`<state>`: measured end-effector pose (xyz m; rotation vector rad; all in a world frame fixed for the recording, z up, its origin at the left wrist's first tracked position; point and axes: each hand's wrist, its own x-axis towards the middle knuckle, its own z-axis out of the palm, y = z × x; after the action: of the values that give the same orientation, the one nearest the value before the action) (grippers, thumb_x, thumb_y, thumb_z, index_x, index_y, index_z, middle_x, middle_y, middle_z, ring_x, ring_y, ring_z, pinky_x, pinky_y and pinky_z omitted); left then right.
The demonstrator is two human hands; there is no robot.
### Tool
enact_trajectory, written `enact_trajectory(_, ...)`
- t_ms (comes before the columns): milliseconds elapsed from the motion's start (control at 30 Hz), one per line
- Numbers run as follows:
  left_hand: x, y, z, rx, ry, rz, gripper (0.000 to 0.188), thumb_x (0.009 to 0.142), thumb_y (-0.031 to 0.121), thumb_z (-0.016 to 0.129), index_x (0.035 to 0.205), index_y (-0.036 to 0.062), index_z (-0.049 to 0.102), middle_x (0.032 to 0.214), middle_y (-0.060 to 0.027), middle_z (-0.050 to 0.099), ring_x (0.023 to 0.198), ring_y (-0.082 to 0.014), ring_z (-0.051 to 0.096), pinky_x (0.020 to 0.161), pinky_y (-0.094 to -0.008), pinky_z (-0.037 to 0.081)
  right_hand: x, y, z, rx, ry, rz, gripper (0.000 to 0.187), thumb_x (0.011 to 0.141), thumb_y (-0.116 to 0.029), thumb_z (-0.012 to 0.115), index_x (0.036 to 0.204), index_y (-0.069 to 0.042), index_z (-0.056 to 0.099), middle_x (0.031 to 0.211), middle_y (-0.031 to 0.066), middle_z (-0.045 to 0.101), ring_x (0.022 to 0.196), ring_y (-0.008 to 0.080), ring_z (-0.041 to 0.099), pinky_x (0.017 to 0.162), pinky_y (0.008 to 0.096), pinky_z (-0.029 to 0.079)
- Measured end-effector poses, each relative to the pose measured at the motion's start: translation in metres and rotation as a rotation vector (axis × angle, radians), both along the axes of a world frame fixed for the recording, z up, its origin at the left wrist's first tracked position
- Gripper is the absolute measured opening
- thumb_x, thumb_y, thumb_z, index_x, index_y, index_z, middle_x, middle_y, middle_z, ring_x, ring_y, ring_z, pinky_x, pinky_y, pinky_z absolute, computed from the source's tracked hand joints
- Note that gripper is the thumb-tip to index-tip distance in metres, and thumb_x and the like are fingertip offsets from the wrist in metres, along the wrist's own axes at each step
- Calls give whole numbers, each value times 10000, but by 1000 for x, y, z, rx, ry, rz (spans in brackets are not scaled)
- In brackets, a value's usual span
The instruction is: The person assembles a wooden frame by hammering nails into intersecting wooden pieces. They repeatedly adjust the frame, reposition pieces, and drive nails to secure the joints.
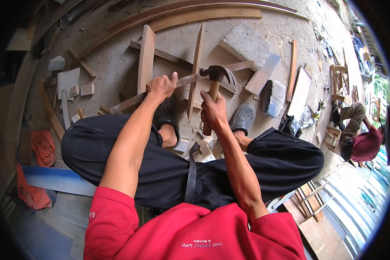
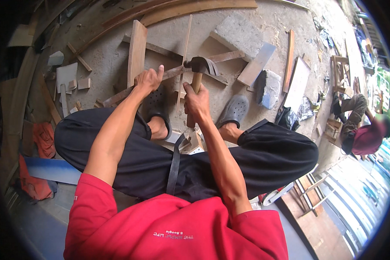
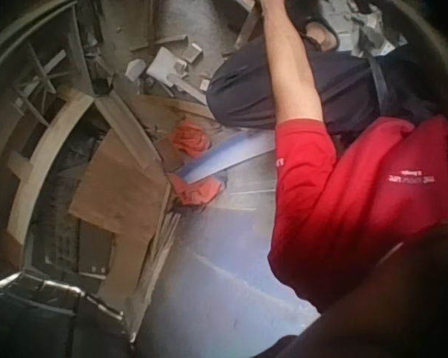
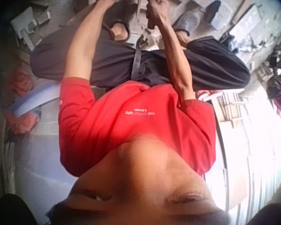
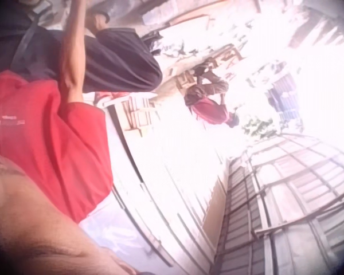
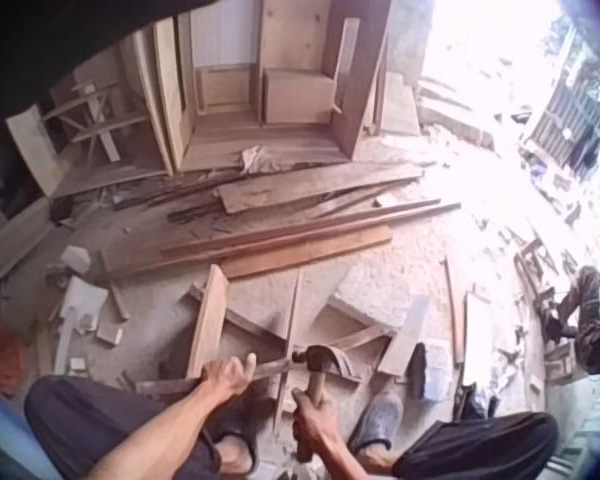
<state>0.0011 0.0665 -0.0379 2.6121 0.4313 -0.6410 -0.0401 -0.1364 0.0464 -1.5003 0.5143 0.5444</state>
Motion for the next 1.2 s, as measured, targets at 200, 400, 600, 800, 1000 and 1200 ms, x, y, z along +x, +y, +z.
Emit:
enact_trajectory(200, -1, 0, -1, 11, 7, 3, 758, 958, 586, 288, 889, -30, 725, 944, -309, 670, 956, -460, 651, 851, -551, 482, 6, 3, 30, -148, -178, 36, 256, 937, -229, 625, 814, -55, 482, 547, 19, 473, 354, 124, 460, 321, 287, 357)
enact_trajectory(400, -1, -2, -1, 8, -16, 6, 765, 959, 585, 284, 876, -35, 724, 942, -313, 668, 956, -465, 649, 849, -556, 478, -3, 11, 10, -35, -14, -64, 255, 929, -230, 634, 832, -47, 485, 549, 25, 473, 356, 141, 465, 321, 293, 355)
enact_trajectory(600, 0, -2, 0, 0, -6, 3, 778, 956, 594, 275, 863, -35, 724, 926, -320, 666, 945, -470, 651, 831, -555, 478, -2, 12, 11, -55, -73, -13, 243, 926, -214, 621, 817, -45, 484, 530, 19, 464, 356, 136, 457, 329, 300, 364)
enact_trajectory(800, -2, 0, -2, -4, -17, 15, 774, 953, 598, 279, 849, -24, 726, 917, -317, 668, 934, -474, 653, 806, -563, 479, 4, 11, 34, -174, -201, 4, 239, 935, -204, 616, 811, -51, 481, 528, 18, 478, 357, 127, 463, 331, 300, 359)
enact_trajectory(1000, 0, 0, -3, -33, -20, 11, 771, 953, 599, 282, 845, -23, 725, 930, -316, 667, 946, -475, 649, 801, -566, 474, 0, 9, 5, -198, -58, 91, 227, 923, -234, 602, 872, -20, 546, 539, 36, 515, 388, 147, 503, 367, 334, 406)
enact_trajectory(1200, -1, 0, -8, -28, -27, 12, 772, 954, 601, 284, 840, -24, 722, 937, -319, 665, 955, -475, 646, 798, -570, 467, 16, 11, 32, -407, -397, 145, 218, 930, -233, 619, 853, -42, 547, 551, -14, 476, 426, 95, 448, 394, 299, 359)
